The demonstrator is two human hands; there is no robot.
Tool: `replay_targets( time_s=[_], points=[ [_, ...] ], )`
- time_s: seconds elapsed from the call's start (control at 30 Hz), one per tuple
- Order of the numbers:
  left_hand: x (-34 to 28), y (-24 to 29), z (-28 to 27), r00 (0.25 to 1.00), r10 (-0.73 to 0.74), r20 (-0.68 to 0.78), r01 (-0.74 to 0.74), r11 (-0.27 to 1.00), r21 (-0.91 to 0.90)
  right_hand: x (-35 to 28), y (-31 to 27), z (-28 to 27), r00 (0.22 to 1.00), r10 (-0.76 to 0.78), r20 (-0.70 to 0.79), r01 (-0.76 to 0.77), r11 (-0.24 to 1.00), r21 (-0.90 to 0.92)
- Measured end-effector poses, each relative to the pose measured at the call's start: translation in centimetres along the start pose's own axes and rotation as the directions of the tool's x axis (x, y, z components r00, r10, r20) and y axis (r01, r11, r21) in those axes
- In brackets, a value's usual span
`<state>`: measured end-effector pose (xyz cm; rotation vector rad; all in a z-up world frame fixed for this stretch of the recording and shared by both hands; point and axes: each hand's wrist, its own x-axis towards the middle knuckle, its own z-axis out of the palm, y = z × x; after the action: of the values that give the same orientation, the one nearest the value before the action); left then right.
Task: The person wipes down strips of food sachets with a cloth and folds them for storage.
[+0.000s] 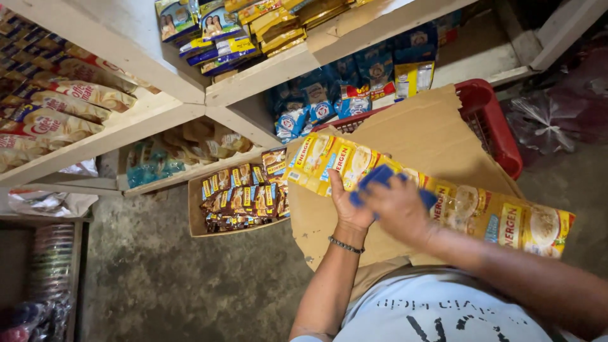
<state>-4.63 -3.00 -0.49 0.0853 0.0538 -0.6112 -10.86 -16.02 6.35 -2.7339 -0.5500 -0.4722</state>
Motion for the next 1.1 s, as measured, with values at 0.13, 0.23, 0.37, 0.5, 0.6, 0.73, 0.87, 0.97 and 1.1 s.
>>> replay_targets(
  time_s=[0.13,0.23,0.37,0.5,0.6,0.73,0.87,0.97,1.1],
  points=[
    [-0.1,-0.3,1.3,0.997,0.082,-0.008,-0.081,0.991,0.107,0.1,-1.2,-0.9,0.998,-0.040,0.054,0.038,0.998,0.046],
    [-0.1,-0.1,0.3,0.997,0.067,-0.035,-0.064,0.995,0.077,0.4,0.2,-0.2,0.998,-0.059,-0.009,0.060,0.989,0.138],
    [0.3,-0.4,-0.5,0.992,0.102,-0.069,-0.102,0.995,0.009,1.8,3.3,0.8,1.000,0.017,0.020,-0.018,0.996,0.085],
    [0.4,-0.7,-0.5,0.982,0.164,-0.089,-0.162,0.986,0.027,2.0,6.5,1.2,0.973,0.217,0.077,-0.225,0.965,0.131],
    [0.1,-1.0,1.6,0.983,0.149,-0.110,-0.143,0.988,0.062,1.4,7.8,1.4,0.976,0.195,0.099,-0.206,0.971,0.123],
    [0.1,-1.0,1.2,0.978,0.140,-0.157,-0.131,0.989,0.064,0.4,8.1,0.2,0.962,0.192,0.193,-0.202,0.979,0.034],
    [0.2,-1.0,1.5,0.990,0.113,-0.084,-0.106,0.991,0.087,-0.9,8.9,-1.8,0.901,0.237,0.363,-0.214,0.971,-0.103],
    [0.3,-1.1,1.7,0.994,0.103,-0.045,-0.099,0.991,0.091,-1.7,9.5,-3.8,0.819,0.255,0.514,-0.186,0.966,-0.181],
    [0.4,-1.0,1.0,0.978,0.124,-0.169,-0.118,0.992,0.045,-1.8,10.6,-5.0,0.702,0.256,0.665,-0.181,0.967,-0.181]
  ],
)
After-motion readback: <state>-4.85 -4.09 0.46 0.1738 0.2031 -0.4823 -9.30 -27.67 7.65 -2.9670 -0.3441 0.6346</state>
